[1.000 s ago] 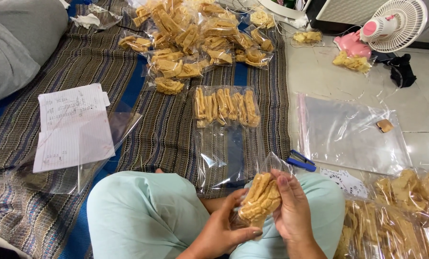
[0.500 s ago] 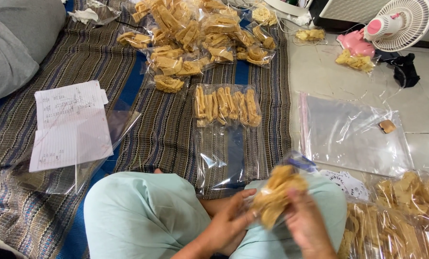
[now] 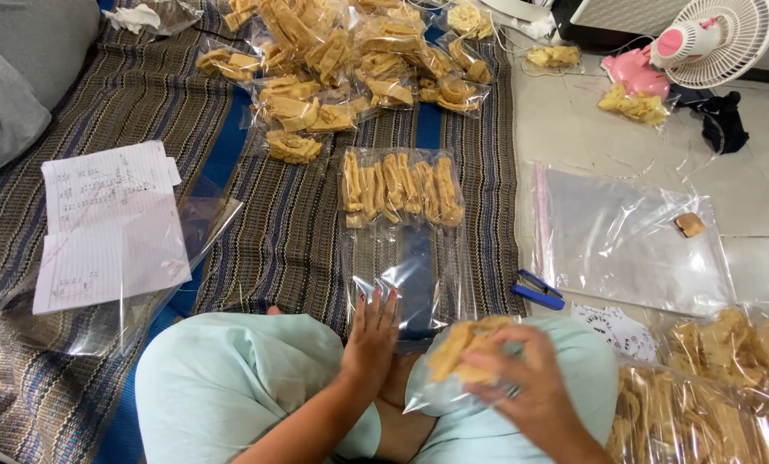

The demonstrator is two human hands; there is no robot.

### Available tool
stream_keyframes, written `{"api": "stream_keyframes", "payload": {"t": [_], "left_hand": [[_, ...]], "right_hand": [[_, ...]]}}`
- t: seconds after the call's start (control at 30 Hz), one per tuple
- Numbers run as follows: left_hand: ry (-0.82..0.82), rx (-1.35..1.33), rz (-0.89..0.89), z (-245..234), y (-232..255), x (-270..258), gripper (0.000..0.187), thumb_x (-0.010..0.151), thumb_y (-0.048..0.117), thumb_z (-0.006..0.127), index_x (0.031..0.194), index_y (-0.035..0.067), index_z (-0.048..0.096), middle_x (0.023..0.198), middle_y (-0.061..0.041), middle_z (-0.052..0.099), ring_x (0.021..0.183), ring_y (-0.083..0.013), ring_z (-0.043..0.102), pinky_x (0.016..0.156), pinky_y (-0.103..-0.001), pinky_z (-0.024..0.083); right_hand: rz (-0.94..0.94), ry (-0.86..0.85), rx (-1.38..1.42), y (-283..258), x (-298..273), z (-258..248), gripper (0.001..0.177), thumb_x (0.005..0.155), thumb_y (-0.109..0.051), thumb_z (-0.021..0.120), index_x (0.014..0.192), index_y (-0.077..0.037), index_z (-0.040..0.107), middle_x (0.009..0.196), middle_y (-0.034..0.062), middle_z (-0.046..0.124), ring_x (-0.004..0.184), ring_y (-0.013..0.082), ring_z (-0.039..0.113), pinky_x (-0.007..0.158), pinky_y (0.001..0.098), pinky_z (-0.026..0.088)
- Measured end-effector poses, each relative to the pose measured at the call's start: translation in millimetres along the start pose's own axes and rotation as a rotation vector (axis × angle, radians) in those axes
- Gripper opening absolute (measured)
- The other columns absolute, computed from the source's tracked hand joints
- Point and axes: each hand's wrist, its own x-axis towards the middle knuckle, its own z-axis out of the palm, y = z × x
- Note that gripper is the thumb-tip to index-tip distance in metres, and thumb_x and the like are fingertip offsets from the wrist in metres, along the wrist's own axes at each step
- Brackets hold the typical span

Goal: The person picks up dried snack strips and places them into clear plastic bags, flattening and arranging the filled bags into an organized pile on a mat.

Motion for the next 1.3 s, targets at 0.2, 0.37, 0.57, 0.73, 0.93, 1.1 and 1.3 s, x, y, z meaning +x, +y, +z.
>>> {"api": "stream_keyframes", "payload": {"t": [0.2,0.37,0.57,0.73,0.93,1.1,1.3], "left_hand": [[0.839,-0.525,-0.071,15.3,-5.7,1.8,0.091,0.079,0.023,0.037,0.164,0.012,0.007,0.175,-0.015,0.002,0.161,-0.0397,0.003,0.128,-0.065,0.004],[0.610,-0.316,-0.111,-3.8,-20.4,-4.7,0.074,0.094,0.029,0.042,0.162,0.006,0.022,0.171,-0.011,0.020,0.156,-0.0275,0.021,0.126,-0.063,0.012],[0.632,-0.289,-0.083,-12.2,-27.1,-6.0,0.068,0.100,0.038,0.041,0.160,0.008,0.029,0.170,-0.011,0.025,0.157,-0.0276,0.022,0.124,-0.064,0.016],[0.693,-0.322,-0.101,-17.4,-32.8,-9.7,0.059,0.101,0.027,0.042,0.156,0.008,0.040,0.166,-0.010,0.034,0.153,-0.0245,0.031,0.124,-0.060,0.019],[0.713,-0.297,-0.139,-19.8,-33.2,-12.0,0.055,0.102,0.023,0.040,0.155,0.009,0.043,0.165,-0.007,0.037,0.150,-0.0208,0.036,0.124,-0.055,0.022],[0.808,-0.311,-0.197,-21.9,-30.6,-15.8,0.052,0.105,0.019,0.040,0.156,0.008,0.044,0.164,-0.006,0.039,0.147,-0.0191,0.044,0.120,-0.048,0.033],[0.833,-0.358,-0.173,-28.1,-18.3,-25.2,0.050,0.105,0.016,0.038,0.154,0.006,0.047,0.164,-0.009,0.038,0.145,-0.0221,0.047,0.117,-0.046,0.039]], "right_hand": [[-0.225,-0.266,-0.534,20.8,-21.3,47.2,0.053,0.072,-0.024,0.088,0.122,-0.033,0.072,0.109,0.0057,0.055,0.092,0.0225,0.055,0.077,0.0380,0.057],[-0.006,-0.376,-0.220,9.3,-20.2,74.7,0.066,0.077,0.009,0.069,0.137,-0.019,0.063,0.135,0.0112,0.053,0.123,0.0295,0.057,0.101,0.0397,0.048],[0.104,-0.382,-0.422,60.4,-4.2,103.6,0.057,0.083,0.007,0.062,0.136,-0.013,0.058,0.144,0.0152,0.049,0.117,0.0318,0.062,0.097,0.0418,0.057],[0.328,-0.200,-0.318,76.7,30.2,133.6,0.053,0.087,0.004,0.043,0.136,-0.009,0.058,0.149,0.0166,0.044,0.137,0.0348,0.046,0.113,0.0445,0.038],[0.618,0.053,-0.093,72.1,62.1,166.8,0.033,0.098,-0.017,0.046,0.128,-0.007,0.058,0.144,0.0116,0.051,0.139,0.0310,0.038,0.114,0.0428,0.033],[0.283,-0.144,-0.669,87.7,93.5,180.9,0.046,0.096,-0.009,0.057,0.141,-0.005,0.048,0.158,0.0178,0.036,0.143,0.0470,0.036,0.061,0.0478,0.064],[0.618,0.020,-0.493,136.7,127.9,190.9,0.074,0.093,0.005,0.056,0.158,-0.018,0.030,0.160,0.0203,0.019,0.148,0.0460,0.016,0.118,0.0641,0.024]]}}
